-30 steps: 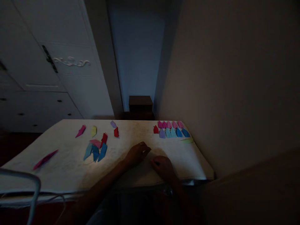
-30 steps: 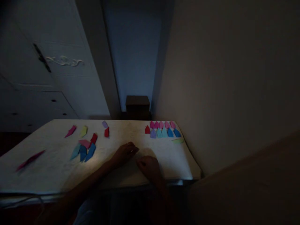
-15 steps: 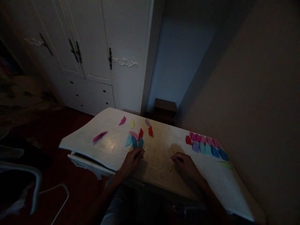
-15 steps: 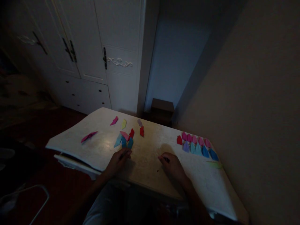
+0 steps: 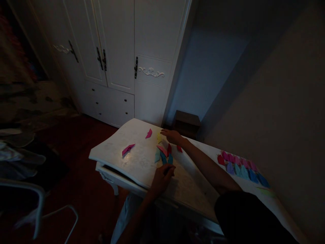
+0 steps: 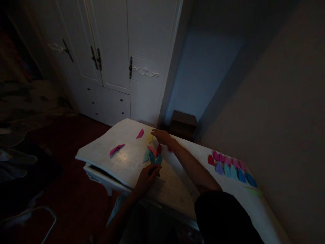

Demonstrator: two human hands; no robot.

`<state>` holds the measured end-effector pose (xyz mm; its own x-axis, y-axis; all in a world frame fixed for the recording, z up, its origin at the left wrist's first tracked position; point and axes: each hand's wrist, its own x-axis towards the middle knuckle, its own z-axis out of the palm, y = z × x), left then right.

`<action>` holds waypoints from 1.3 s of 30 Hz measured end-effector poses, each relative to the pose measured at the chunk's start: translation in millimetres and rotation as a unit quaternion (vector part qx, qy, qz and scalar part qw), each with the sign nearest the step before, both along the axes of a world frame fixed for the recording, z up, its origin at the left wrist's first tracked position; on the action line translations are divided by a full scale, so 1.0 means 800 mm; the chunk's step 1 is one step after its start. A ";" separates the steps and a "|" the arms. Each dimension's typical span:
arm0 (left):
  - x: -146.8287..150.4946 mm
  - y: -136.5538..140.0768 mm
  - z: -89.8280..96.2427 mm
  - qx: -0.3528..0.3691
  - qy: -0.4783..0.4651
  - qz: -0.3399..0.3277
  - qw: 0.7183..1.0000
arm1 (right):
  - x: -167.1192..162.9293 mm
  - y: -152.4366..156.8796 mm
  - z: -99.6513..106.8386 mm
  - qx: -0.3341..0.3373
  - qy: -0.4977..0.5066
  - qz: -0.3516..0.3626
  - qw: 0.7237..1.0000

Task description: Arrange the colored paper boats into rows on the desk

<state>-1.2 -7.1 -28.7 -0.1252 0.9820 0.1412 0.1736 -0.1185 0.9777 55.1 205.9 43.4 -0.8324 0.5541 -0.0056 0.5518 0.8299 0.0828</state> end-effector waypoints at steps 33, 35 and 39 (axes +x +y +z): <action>-0.002 -0.002 0.003 -0.016 -0.017 0.030 0.999 | 0.146 -0.052 -0.010 0.005 0.195 -0.064 0.979; -0.002 -0.003 0.006 -0.016 -0.010 0.037 0.999 | 0.178 -0.062 -0.014 -0.005 0.251 -0.078 0.965; -0.001 -0.003 0.012 -0.026 0.007 0.049 0.998 | 0.244 -0.081 -0.023 -0.006 0.299 -0.129 0.946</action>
<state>-2.0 -9.8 -19.4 -0.2196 0.9711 0.0933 0.1962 -0.0498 0.9793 250.1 140.8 25.0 -0.5265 0.7415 0.4159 0.6811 0.6606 -0.3157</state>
